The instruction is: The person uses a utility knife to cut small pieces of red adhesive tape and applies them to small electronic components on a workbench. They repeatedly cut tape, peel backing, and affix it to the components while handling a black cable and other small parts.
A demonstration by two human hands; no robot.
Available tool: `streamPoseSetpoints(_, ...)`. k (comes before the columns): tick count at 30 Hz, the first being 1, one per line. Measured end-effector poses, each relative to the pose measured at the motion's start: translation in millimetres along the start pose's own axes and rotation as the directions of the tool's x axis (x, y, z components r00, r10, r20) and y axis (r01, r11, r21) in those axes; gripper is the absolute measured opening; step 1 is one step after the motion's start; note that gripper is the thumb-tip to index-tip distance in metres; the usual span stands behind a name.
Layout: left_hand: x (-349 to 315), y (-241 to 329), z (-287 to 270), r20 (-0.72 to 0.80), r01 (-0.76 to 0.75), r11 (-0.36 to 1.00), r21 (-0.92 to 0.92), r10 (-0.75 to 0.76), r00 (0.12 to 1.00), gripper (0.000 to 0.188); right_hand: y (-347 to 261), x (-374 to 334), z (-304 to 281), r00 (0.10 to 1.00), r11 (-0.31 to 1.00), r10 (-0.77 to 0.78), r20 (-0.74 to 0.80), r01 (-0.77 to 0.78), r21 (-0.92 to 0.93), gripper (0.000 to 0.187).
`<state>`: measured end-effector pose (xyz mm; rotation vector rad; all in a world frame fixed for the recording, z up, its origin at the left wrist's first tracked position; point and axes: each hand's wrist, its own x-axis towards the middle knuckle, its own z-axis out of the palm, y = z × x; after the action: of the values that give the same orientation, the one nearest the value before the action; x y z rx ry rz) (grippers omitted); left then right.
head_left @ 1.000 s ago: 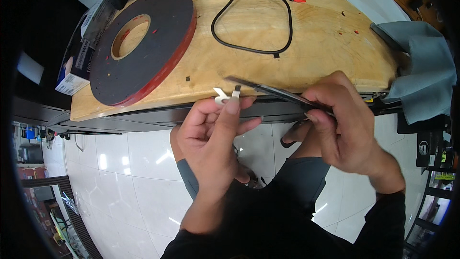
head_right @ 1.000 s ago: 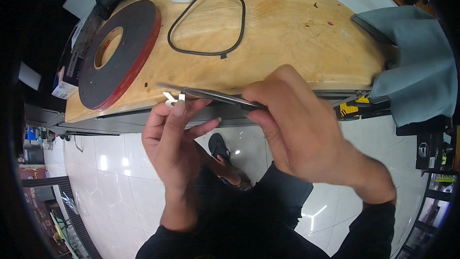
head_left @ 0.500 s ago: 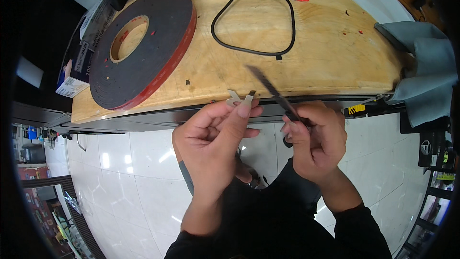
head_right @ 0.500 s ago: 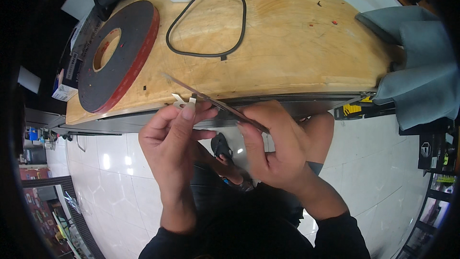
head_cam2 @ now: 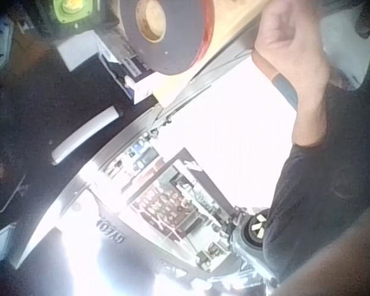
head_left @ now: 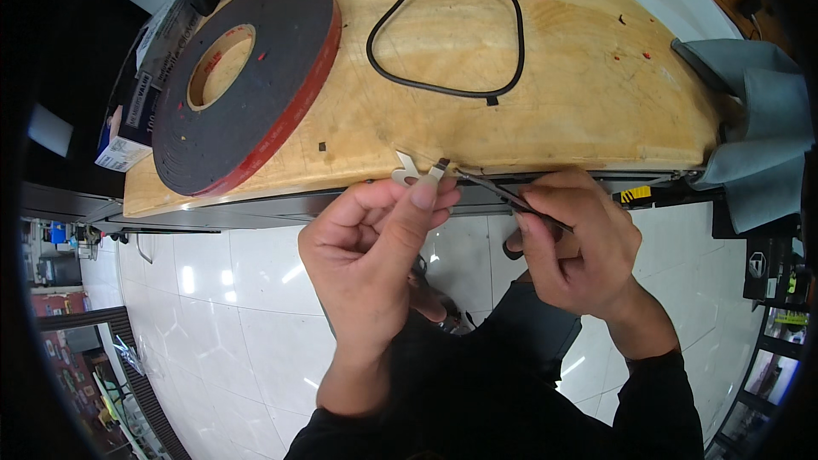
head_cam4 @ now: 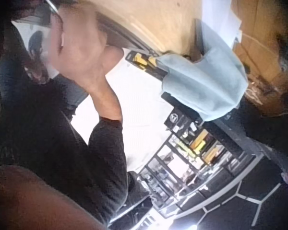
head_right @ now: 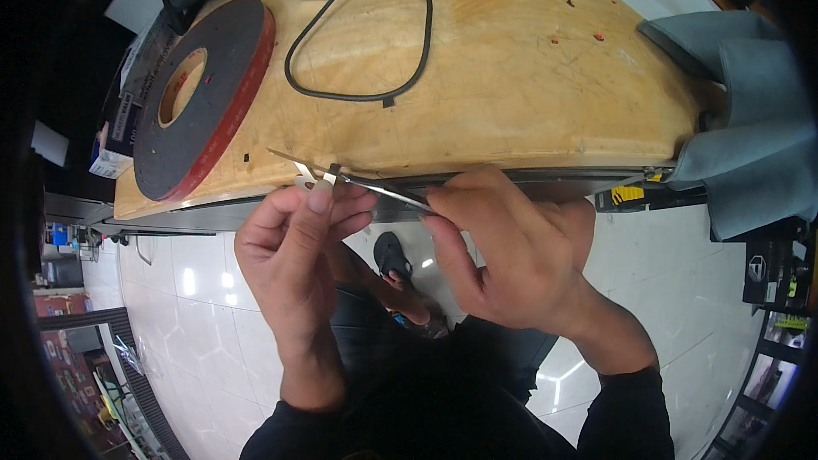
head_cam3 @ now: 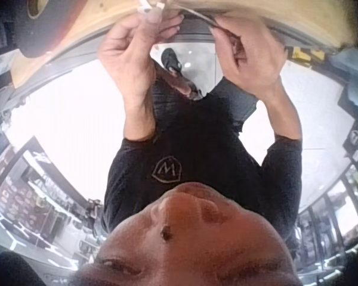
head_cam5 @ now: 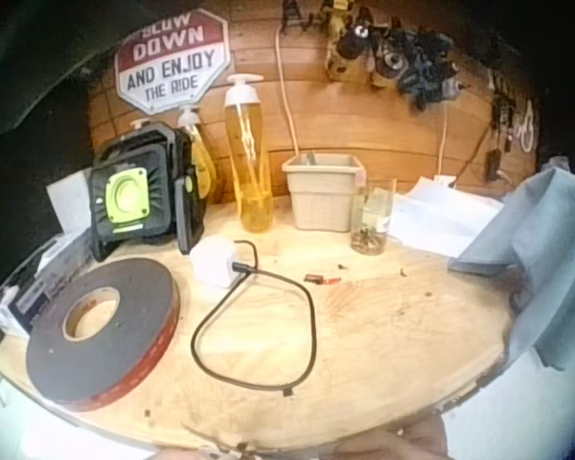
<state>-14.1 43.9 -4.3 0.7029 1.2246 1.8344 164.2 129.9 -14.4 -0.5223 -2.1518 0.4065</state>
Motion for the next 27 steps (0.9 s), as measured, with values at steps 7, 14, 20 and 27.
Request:
streamPoseSetpoints(7, -5, -1, 7, -0.053, -0.072, 0.993, 0.094, 0.078, 0.996, 0.009, 4, 2, 4, 0.999, 0.999, -0.005, -0.041, 0.003, -0.045, 0.026)
streamPoseSetpoints(14, -5, -9, 7, -0.029, -0.173, 0.982, 0.076, 0.175, 0.984, 0.006, 8, 4, 0, 0.998, 0.997, -0.060, -0.024, 0.059, -0.042, 0.026)
streamPoseSetpoints(20, -5, -6, 4, 0.001, -0.148, 0.986, 0.079, 0.148, 0.989, 0.007, 8, 5, -1, 0.996, 0.996, -0.085, -0.017, 0.084, -0.041, 0.026)
streamPoseSetpoints(27, -3, -8, 3, 0.001, -0.182, 0.978, 0.101, 0.183, 0.983, 0.006, 7, 6, -2, 0.997, 0.996, -0.079, 0.004, 0.079, -0.045, 0.027)
